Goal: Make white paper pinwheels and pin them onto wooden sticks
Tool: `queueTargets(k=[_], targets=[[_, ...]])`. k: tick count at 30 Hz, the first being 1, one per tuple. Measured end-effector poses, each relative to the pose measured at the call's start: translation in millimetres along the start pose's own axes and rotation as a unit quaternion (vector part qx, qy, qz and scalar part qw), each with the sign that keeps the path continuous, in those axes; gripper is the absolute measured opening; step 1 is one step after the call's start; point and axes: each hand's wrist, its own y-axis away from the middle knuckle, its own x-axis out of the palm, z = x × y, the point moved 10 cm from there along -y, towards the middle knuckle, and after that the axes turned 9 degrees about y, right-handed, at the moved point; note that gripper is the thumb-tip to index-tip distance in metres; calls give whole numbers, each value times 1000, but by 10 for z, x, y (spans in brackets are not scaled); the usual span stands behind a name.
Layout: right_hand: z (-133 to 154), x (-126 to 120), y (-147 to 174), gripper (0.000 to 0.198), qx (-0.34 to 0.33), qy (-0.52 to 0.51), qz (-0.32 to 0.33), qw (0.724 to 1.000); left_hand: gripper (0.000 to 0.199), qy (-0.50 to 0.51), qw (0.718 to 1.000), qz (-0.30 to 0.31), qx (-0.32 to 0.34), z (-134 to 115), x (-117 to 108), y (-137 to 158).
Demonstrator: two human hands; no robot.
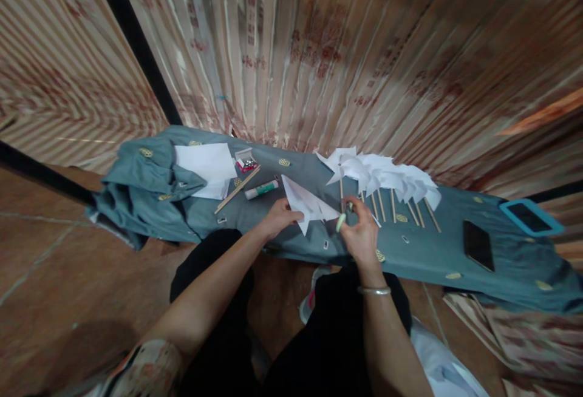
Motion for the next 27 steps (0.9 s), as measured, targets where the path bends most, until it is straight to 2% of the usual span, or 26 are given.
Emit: queueTargets(k=[3, 6, 8, 10, 13, 16, 20, 23, 27], targets=[[-10, 29, -41, 43, 19, -31, -1, 999, 18, -29, 999, 11, 14, -23, -1, -10], [-140, 80, -58, 42, 82, -95, 10, 992, 14, -43, 998, 12, 34, -60, -42, -40], [-243, 150, -48, 46, 139, -175, 25, 974, 14, -49, 998, 2, 51, -89, -91, -63], [-321, 220, -28, 50, 193, -261, 29, 945, 18, -47, 996, -12, 69, -115, -138, -80], [-395, 251, -14, 51, 244, -336, 0, 910, 29, -16, 997, -18, 78, -125, -148, -89], [-463, 235, -23, 51, 260, -357, -42, 896, 41, 26, 997, -8, 68, -115, -89, -71], [-521, 219, -62, 49, 245, -342, -74, 904, 47, 68, 997, 29, 22, -12, 52, -7], [-482, 241, -88, 44, 228, -334, -81, 911, 53, 80, 995, 57, -10, 125, 174, 52], [-336, 420, -53, 46, 233, -366, -58, 899, 59, 59, 996, 73, -9, 238, 294, 95]])
